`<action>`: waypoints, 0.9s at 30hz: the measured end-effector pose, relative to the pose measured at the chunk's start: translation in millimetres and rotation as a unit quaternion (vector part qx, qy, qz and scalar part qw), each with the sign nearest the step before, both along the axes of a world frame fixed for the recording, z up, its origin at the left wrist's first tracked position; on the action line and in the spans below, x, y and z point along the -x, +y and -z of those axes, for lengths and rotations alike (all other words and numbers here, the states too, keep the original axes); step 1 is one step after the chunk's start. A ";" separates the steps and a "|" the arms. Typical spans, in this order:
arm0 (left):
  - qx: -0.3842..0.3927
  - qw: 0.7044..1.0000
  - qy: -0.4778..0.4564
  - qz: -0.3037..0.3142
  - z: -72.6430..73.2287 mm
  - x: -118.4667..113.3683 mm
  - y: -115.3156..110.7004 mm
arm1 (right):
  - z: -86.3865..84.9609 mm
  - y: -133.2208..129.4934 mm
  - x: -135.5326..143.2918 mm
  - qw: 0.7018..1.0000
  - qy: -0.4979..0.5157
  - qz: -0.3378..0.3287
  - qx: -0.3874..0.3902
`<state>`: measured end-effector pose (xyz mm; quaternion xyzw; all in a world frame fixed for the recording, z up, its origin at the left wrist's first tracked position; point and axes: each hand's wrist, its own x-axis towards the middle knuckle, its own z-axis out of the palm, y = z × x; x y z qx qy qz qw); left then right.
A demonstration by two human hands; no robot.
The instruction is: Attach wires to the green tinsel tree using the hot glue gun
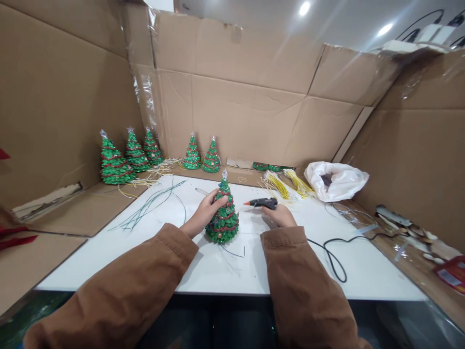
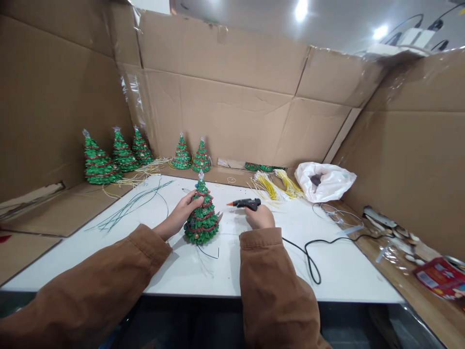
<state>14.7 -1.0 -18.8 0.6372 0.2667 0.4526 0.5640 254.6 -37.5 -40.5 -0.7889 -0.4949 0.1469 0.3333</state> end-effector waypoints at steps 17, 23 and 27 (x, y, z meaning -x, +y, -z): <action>-0.004 1.000 -0.009 -0.002 1.0 -0.7 0.4 | -0.8 -1.3 53.0 0.910 0.115 -0.029 -0.397; -0.002 1.000 -0.016 0.014 2.2 -0.7 1.6 | 1.1 -2.3 56.1 0.903 0.095 -0.015 -0.419; -0.008 1.000 -0.017 0.015 1.8 -0.8 1.5 | 0.8 -3.6 56.4 0.905 0.063 -0.017 -0.421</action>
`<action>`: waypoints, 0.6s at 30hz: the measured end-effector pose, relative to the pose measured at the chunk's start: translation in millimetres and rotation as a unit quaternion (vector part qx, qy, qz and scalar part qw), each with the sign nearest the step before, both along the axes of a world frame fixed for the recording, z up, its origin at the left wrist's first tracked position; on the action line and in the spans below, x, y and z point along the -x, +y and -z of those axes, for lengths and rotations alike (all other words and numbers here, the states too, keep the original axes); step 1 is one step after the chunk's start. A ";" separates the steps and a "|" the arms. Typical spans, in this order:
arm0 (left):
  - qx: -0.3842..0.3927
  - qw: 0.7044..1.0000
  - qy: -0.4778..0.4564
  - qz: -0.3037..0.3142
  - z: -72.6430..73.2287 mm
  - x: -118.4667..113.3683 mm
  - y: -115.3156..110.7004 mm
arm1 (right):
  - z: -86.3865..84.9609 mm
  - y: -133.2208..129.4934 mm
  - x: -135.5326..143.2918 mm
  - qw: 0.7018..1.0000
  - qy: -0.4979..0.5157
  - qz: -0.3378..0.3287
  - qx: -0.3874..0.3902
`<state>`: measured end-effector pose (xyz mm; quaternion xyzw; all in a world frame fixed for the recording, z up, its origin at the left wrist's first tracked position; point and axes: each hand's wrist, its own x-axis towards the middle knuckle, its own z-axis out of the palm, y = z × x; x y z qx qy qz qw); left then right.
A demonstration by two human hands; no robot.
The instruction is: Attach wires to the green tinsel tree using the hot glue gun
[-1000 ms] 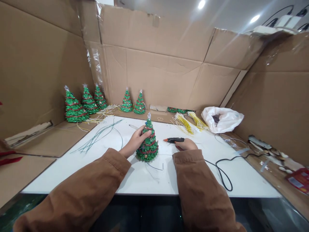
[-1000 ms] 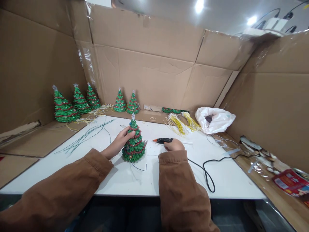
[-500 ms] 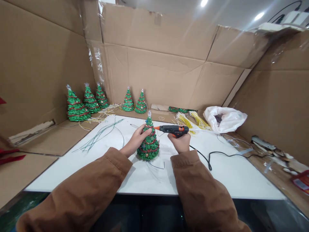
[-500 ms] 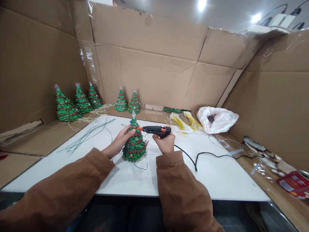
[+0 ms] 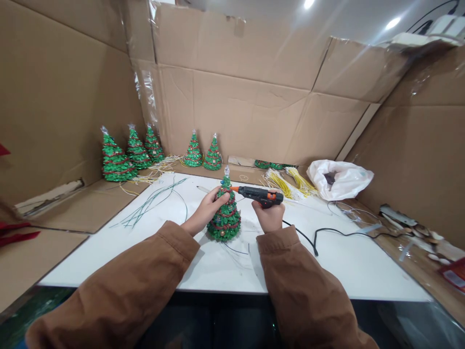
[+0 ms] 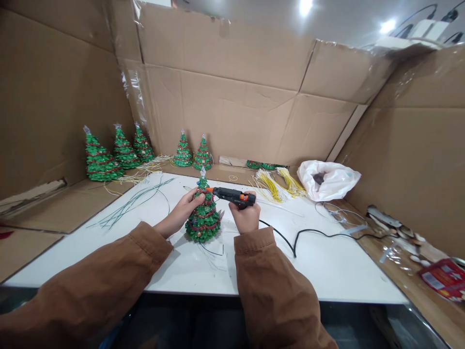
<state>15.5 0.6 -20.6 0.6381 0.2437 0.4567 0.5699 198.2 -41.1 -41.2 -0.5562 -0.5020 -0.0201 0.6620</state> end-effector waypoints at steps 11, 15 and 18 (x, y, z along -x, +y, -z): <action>-0.002 1.000 0.004 -0.006 1.0 0.1 0.5 | -0.7 -1.8 2.2 0.999 -0.026 0.020 -0.006; -0.003 1.000 0.005 -0.007 1.0 0.3 0.5 | 0.3 -2.2 2.5 0.999 -0.042 0.033 -0.007; -0.001 1.000 0.004 -0.011 0.0 0.0 -0.3 | 1.5 -2.3 2.2 0.998 -0.045 0.037 -0.009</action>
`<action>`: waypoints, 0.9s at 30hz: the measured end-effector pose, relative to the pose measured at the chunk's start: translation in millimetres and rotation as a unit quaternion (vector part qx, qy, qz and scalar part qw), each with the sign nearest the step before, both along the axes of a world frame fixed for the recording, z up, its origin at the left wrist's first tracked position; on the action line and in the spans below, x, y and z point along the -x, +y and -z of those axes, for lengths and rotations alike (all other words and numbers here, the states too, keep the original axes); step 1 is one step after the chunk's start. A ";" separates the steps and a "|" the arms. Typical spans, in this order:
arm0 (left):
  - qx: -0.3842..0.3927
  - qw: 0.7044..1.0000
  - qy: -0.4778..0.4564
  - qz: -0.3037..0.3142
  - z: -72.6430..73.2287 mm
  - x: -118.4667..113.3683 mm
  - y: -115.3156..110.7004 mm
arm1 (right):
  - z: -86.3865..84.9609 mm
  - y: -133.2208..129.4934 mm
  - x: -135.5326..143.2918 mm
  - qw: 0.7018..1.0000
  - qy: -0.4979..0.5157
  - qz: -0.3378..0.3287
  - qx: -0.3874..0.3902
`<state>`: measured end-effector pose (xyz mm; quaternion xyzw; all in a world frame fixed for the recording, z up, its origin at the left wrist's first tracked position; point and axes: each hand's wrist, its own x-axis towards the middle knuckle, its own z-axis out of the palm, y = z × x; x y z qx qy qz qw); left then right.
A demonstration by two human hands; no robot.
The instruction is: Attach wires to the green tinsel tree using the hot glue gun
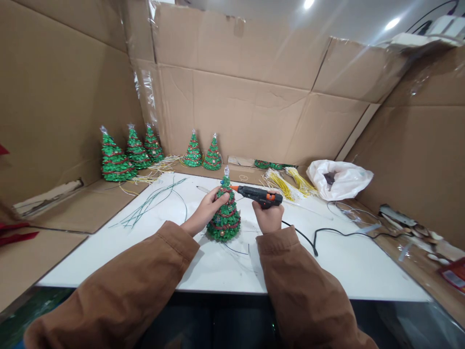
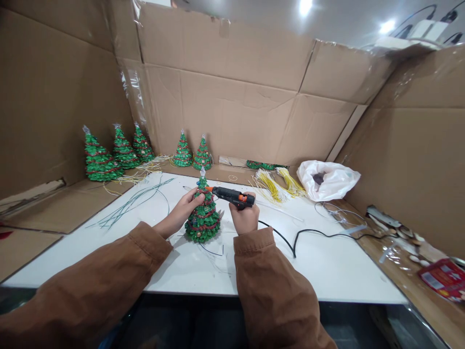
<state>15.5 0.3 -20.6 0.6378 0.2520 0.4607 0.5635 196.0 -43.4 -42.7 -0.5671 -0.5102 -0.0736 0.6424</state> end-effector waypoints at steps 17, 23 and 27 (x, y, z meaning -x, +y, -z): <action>0.002 1.000 0.004 0.004 0.2 0.6 -0.2 | 2.9 -2.0 2.7 0.999 -0.020 0.036 0.018; 0.011 1.000 0.006 0.007 -0.2 1.3 -0.6 | 2.4 -1.7 3.8 0.999 -0.016 0.041 0.018; 0.011 1.000 0.004 0.003 -0.6 1.0 -1.4 | 1.1 -2.6 4.6 0.998 -0.018 0.048 0.020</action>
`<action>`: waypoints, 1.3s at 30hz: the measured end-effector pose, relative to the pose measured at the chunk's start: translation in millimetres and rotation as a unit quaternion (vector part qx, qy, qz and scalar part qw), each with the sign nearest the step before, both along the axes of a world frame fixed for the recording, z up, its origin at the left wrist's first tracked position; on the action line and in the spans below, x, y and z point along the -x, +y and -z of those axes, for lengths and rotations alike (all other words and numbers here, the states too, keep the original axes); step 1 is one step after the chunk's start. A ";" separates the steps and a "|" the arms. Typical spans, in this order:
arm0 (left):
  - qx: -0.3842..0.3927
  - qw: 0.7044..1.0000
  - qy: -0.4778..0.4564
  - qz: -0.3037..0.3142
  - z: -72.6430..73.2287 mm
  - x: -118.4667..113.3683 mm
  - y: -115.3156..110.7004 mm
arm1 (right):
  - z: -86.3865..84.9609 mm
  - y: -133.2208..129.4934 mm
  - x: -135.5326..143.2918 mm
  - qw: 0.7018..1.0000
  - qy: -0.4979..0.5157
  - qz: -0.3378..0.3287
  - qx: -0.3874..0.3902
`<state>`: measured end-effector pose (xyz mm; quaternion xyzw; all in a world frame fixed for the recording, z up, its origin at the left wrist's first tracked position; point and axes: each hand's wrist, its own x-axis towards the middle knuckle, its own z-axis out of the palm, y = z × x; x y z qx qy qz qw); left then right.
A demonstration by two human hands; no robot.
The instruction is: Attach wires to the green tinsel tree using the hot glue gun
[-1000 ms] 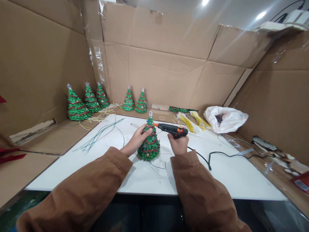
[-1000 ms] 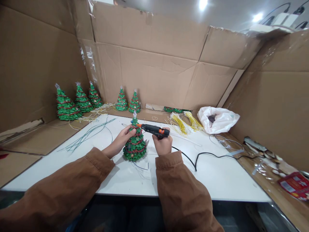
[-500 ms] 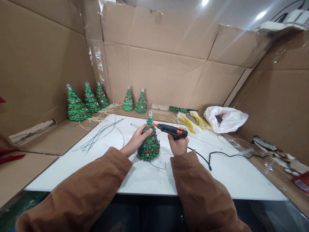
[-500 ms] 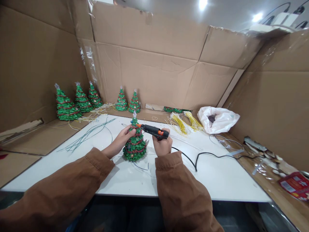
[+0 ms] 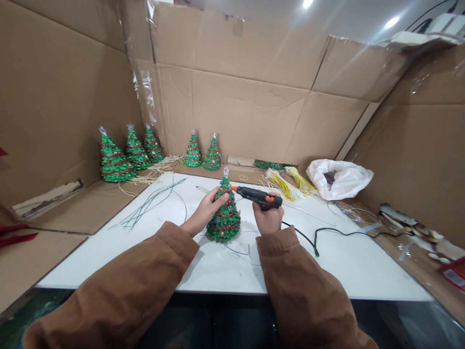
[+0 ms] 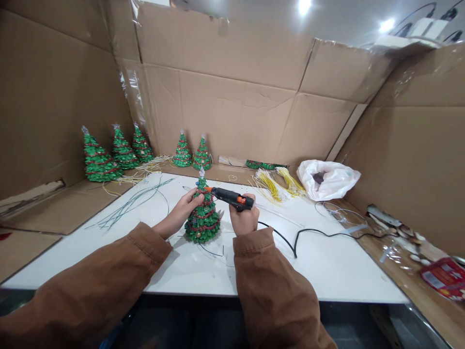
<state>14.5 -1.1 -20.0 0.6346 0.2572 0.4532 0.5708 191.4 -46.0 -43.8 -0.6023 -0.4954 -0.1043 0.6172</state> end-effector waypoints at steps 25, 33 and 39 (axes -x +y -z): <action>-0.003 1.000 -0.002 -0.006 0.4 -0.3 -0.5 | -1.8 -5.2 6.3 0.999 -0.006 0.050 0.017; -0.005 1.000 0.000 -0.006 1.2 -0.3 0.6 | -1.4 -4.7 5.4 0.999 -0.014 0.044 0.009; -0.017 1.000 0.010 0.020 -0.8 -0.9 -3.2 | -3.6 -4.4 9.2 0.997 0.072 -0.005 0.006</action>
